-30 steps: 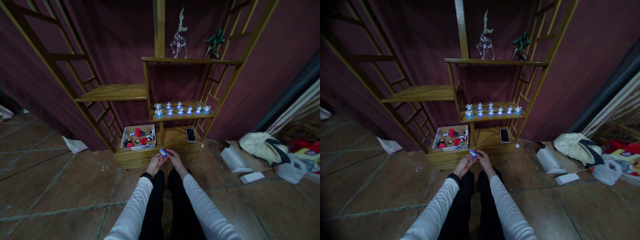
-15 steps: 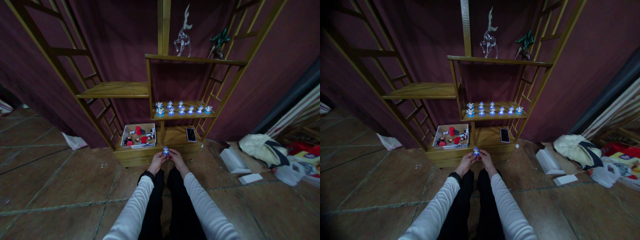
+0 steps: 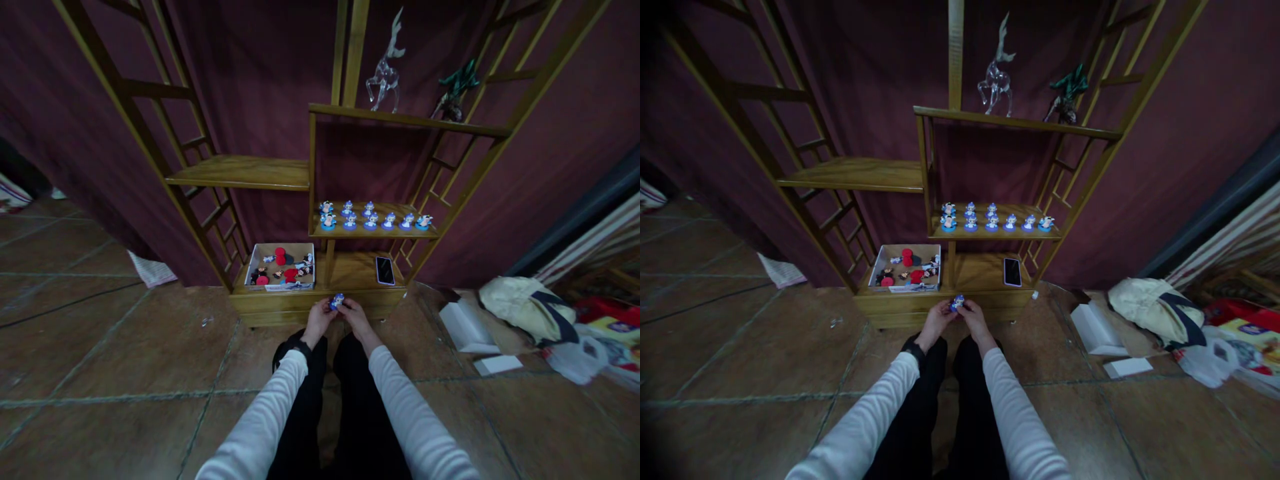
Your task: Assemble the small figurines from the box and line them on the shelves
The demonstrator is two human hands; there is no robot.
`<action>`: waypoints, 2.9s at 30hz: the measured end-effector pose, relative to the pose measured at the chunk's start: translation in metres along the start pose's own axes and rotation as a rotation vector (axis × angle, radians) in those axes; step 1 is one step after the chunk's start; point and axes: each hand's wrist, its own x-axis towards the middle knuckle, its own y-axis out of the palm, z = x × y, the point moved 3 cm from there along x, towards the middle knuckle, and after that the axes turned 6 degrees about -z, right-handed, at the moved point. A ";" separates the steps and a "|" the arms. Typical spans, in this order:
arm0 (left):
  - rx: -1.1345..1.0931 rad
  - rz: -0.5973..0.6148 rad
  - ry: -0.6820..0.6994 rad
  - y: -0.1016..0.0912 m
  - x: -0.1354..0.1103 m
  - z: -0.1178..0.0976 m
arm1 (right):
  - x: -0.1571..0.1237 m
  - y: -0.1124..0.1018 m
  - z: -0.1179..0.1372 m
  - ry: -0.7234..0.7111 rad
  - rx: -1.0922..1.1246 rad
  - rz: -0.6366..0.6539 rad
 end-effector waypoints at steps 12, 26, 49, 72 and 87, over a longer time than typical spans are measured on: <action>1.197 0.017 0.286 0.002 -0.033 -0.034 | 0.003 -0.002 -0.006 -0.027 -0.047 0.046; 1.430 -0.006 0.650 0.004 -0.039 -0.039 | -0.003 -0.002 0.002 0.048 0.111 0.086; 1.359 0.062 0.630 0.005 -0.045 -0.037 | -0.009 -0.005 0.005 0.024 0.053 0.077; 0.339 0.139 0.087 -0.013 -0.003 -0.012 | -0.014 0.002 0.011 0.079 0.020 0.145; 0.040 0.123 0.020 -0.009 0.008 0.005 | -0.010 -0.001 0.012 -0.017 -0.034 0.075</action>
